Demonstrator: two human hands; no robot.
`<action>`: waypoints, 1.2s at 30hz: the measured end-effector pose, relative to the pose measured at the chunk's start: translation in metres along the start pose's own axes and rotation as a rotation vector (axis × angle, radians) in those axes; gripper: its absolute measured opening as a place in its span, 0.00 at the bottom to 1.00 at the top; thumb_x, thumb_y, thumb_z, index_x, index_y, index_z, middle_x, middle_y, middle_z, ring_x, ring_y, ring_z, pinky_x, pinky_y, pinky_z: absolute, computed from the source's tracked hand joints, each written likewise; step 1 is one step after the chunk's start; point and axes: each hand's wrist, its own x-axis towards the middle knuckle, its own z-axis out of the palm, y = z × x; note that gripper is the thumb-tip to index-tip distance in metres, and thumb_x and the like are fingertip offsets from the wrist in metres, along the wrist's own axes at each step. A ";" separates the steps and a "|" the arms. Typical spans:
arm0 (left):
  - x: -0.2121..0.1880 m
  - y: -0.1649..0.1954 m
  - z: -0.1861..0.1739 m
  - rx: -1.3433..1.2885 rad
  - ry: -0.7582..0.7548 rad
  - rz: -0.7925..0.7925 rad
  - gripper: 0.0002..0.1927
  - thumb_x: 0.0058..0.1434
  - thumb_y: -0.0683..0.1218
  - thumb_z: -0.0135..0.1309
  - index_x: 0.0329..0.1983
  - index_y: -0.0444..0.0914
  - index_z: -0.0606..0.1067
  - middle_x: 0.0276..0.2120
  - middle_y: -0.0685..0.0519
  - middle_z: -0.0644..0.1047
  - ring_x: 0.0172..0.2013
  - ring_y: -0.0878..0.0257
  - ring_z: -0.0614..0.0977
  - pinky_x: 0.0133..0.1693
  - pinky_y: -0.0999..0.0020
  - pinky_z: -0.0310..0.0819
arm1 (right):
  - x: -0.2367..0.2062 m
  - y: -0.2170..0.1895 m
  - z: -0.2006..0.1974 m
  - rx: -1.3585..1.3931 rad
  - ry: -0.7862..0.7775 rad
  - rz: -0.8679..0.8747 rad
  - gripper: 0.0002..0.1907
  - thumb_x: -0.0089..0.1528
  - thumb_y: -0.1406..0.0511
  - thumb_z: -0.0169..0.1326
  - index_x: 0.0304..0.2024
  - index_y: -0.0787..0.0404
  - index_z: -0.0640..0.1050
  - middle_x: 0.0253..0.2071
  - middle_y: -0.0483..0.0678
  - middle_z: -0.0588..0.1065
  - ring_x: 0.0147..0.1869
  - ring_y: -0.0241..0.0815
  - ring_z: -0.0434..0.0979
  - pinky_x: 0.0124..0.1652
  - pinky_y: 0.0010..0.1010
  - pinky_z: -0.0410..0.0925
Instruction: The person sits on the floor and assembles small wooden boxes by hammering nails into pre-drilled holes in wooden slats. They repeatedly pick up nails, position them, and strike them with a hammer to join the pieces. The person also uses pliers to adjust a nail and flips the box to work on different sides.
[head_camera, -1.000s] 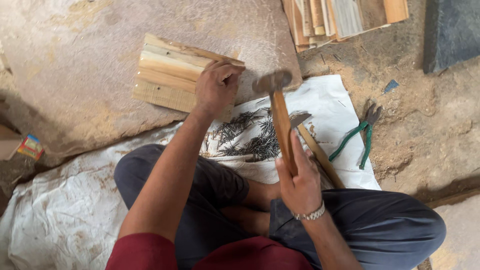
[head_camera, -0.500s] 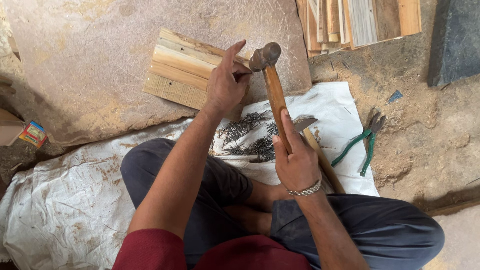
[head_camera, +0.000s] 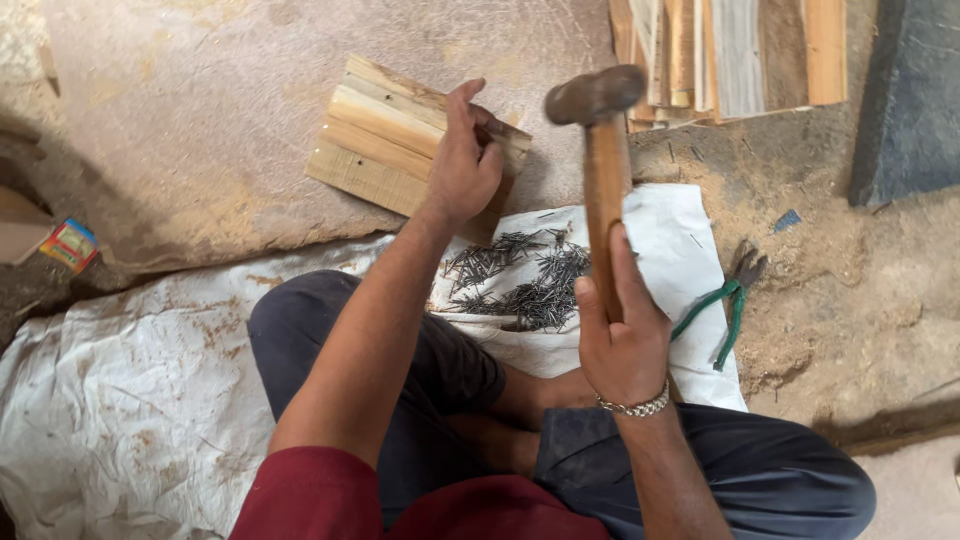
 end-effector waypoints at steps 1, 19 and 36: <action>0.000 -0.002 0.000 0.004 0.023 0.010 0.37 0.59 0.31 0.45 0.72 0.37 0.52 0.43 0.45 0.74 0.45 0.55 0.79 0.51 0.59 0.76 | 0.002 0.000 0.003 -0.045 0.071 -0.168 0.27 0.74 0.62 0.53 0.73 0.61 0.63 0.54 0.64 0.78 0.52 0.52 0.83 0.47 0.36 0.78; 0.006 0.000 0.002 0.026 0.032 -0.063 0.21 0.67 0.37 0.41 0.61 0.38 0.52 0.42 0.43 0.71 0.44 0.51 0.79 0.49 0.52 0.75 | 0.026 0.009 -0.016 -0.518 0.495 -0.410 0.30 0.76 0.66 0.44 0.74 0.73 0.50 0.55 0.73 0.70 0.55 0.52 0.74 0.51 0.34 0.75; 0.004 -0.006 0.005 -0.051 0.043 -0.093 0.22 0.67 0.37 0.42 0.61 0.37 0.52 0.45 0.39 0.70 0.46 0.48 0.78 0.52 0.52 0.74 | 0.014 0.023 0.003 -0.574 0.445 -0.299 0.31 0.68 0.64 0.53 0.73 0.62 0.65 0.53 0.59 0.79 0.49 0.47 0.82 0.45 0.35 0.76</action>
